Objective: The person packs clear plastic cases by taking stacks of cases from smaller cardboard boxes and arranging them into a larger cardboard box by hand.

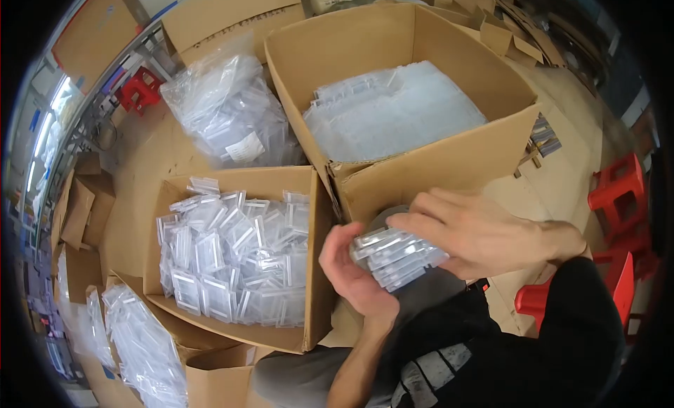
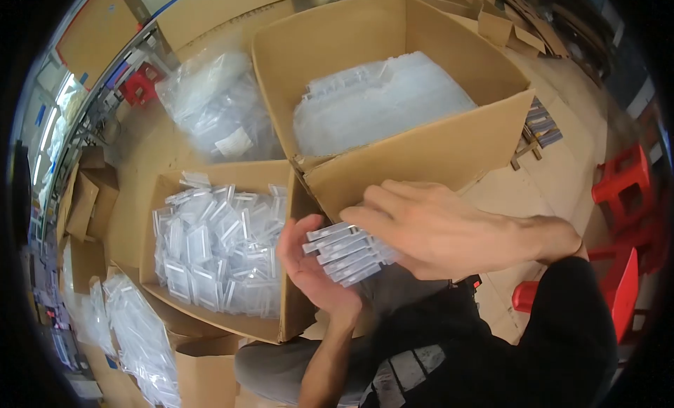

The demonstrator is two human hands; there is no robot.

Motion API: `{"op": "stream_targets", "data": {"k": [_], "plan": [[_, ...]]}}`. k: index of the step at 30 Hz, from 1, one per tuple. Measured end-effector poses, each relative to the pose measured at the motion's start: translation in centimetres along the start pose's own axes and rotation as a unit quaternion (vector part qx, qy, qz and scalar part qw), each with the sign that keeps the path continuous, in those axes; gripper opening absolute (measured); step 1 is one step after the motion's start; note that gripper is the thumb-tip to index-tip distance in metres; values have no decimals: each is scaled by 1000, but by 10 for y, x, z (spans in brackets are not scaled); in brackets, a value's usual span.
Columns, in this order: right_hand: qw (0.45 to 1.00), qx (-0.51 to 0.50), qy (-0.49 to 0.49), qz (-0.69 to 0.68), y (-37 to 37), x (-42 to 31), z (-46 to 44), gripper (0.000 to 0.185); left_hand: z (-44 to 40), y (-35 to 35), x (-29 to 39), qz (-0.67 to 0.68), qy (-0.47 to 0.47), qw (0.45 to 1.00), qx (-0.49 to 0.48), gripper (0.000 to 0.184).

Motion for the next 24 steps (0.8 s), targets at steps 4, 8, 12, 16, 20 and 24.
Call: {"op": "stream_targets", "data": {"k": [4, 8, 12, 16, 20, 24], "plan": [[999, 45, -13, 1, -29, -1, -4, 63, 7, -2, -16, 63, 106, 992, -27, 62], [998, 46, -43, 1, -35, 2, -6, 61, 4, -5, -17, 70, 124, 990, -24, 64], [997, 39, -30, -65, -10, 7, -7, 62, -13, 4, -2, 12, 24, 999, -32, 68], [989, 142, -31, 11, -28, 3, -9, 72, 6, 7, -25, 99, 183, 975, -84, 59], [998, 52, -31, -16, -24, 6, -9, 75, 5, 21, -25, -108, 47, 985, -129, 60], [999, 18, -35, 33, -30, 1, -13, 74, -4, 12, -3, -2, -7, 993, -119, 65]]}}
Point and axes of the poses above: each hand's wrist, its own z-axis away from the middle knuckle, its own y-axis out of the back of the hand, x = y × z, the point moved 1 cm from there along -z, towards the middle knuckle, and after that the axes turned 4 degrees about -y, right-handed, at the moved point
